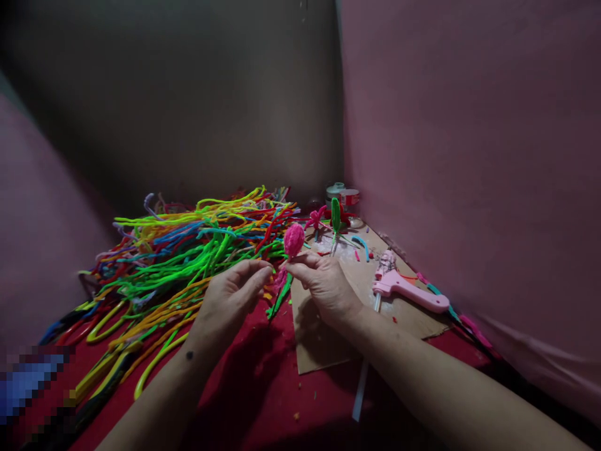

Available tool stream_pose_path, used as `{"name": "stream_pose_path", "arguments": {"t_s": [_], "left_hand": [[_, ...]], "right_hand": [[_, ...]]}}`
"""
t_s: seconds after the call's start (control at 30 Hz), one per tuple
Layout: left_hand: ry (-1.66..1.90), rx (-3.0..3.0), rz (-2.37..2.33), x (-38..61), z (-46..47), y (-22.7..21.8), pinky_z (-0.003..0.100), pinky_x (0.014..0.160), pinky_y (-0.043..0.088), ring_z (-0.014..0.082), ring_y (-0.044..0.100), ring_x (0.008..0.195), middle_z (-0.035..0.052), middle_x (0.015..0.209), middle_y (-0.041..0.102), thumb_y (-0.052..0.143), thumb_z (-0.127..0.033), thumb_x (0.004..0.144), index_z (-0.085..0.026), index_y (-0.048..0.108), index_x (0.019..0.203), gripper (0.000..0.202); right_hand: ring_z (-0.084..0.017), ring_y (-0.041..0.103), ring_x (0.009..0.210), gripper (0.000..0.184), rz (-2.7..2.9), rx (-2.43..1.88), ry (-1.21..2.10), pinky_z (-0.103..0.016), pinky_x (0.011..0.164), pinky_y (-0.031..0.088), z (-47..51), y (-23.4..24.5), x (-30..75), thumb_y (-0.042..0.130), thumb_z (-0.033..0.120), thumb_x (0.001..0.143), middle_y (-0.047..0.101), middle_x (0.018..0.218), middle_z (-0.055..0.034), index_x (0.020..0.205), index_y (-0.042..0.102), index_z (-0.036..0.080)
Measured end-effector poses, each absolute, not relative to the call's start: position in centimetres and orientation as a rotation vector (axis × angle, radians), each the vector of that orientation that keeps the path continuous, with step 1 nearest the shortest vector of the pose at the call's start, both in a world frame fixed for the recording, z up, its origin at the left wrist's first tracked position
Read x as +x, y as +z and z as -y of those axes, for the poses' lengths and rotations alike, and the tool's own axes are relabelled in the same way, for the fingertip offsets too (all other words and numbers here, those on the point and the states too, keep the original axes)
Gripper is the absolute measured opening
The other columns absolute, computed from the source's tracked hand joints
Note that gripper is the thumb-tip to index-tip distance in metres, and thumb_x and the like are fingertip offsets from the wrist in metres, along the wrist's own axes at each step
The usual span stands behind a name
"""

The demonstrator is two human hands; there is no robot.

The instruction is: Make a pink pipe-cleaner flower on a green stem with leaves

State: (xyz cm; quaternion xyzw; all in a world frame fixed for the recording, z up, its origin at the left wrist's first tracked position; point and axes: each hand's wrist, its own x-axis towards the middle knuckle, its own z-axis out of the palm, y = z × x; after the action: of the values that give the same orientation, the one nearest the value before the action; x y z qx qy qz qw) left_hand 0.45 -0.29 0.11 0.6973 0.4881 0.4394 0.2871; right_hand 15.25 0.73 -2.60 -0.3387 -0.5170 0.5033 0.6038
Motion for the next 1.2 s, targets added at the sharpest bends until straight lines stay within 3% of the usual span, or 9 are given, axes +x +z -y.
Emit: {"name": "stream_pose_path", "arguments": {"t_s": [0.07,0.13,0.2,0.37,0.63,0.8,0.93,1.2], "left_hand": [[1.195,2.006,-1.305,0.9,0.4,-0.3,0.028,0.074,0.043,0.0181,0.059,0.082,0.0071,0.089,0.065,0.05,-0.034,0.082,-0.016,0.063,0.092,0.025],[1.143,2.114,-1.293,1.4,0.8,-1.0,0.029,0.078,0.041,0.02,0.059,0.088,0.0084,0.095,0.066,0.045,-0.031,0.085,-0.018,0.062,0.099,0.026],[1.068,2.166,-1.341,1.9,1.1,-1.7,0.028,0.07,0.04,0.0199,0.06,0.078,0.0084,0.087,0.066,0.041,-0.027,0.086,-0.019,0.061,0.097,0.024],[1.135,2.174,-1.474,2.1,1.1,-2.6,0.025,0.054,0.031,0.0152,0.048,0.052,0.0026,0.058,0.052,0.05,-0.026,0.08,-0.02,0.054,0.068,0.015],[0.793,1.244,-0.804,1.5,0.9,-0.3,0.022,0.042,0.042,0.008,0.043,0.042,-0.0014,0.057,0.05,0.043,-0.033,0.086,-0.014,0.054,0.08,0.023],[0.776,1.025,-0.639,0.9,0.6,-0.5,0.014,0.03,0.031,0.003,0.026,0.034,-0.0074,0.046,0.038,0.052,-0.03,0.083,-0.014,0.056,0.077,0.018],[0.819,1.091,-0.736,0.9,0.6,-0.7,0.013,0.03,0.027,0.0027,0.028,0.033,-0.0067,0.045,0.042,0.056,-0.033,0.08,-0.014,0.055,0.074,0.02],[1.064,1.572,-1.106,1.8,1.3,-1.0,0.017,0.04,0.032,0.0054,0.041,0.042,-0.0041,0.053,0.05,0.054,-0.034,0.079,-0.016,0.055,0.068,0.021]], "right_hand": [[-0.01,0.034,0.056,0.008,1.195,-0.793,1.166,-0.026,0.054,0.026,-0.7,-2.6,15.2,0.064,0.024,0.071,0.053,0.063,0.0029,0.067,0.067,0.017],[-0.01,0.036,0.057,0.008,1.192,-0.787,1.17,-0.026,0.055,0.028,-0.7,-2.7,15.1,0.064,0.024,0.071,0.053,0.063,0.0027,0.068,0.068,0.018],[-0.01,0.038,0.059,0.007,1.195,-0.765,1.178,-0.026,0.056,0.029,-0.7,-2.8,15.1,0.063,0.023,0.071,0.055,0.064,0.0026,0.068,0.068,0.019],[-0.01,0.041,0.06,0.006,1.194,-0.755,1.202,-0.026,0.058,0.032,-0.5,-2.7,14.9,0.063,0.021,0.071,0.058,0.066,0.0026,0.066,0.067,0.019],[-0.011,0.043,0.055,0.014,1.138,-0.711,1.394,-0.028,0.056,0.034,-0.7,-3.1,15.2,0.063,0.028,0.073,0.052,0.059,0.0016,0.065,0.062,0.017],[-0.011,0.043,0.06,0.009,1.141,-0.666,1.399,-0.027,0.06,0.034,-0.6,-2.9,15.2,0.065,0.025,0.07,0.053,0.062,0.0015,0.067,0.062,0.017],[-0.011,0.04,0.06,0.008,1.166,-0.66,1.329,-0.027,0.059,0.032,-0.5,-2.8,15.2,0.065,0.023,0.071,0.052,0.063,0.0012,0.066,0.062,0.017],[-0.011,0.039,0.06,0.008,1.158,-0.688,1.246,-0.026,0.057,0.031,-0.7,-3.0,15.1,0.067,0.026,0.071,0.055,0.066,0.0015,0.068,0.065,0.018]]}}
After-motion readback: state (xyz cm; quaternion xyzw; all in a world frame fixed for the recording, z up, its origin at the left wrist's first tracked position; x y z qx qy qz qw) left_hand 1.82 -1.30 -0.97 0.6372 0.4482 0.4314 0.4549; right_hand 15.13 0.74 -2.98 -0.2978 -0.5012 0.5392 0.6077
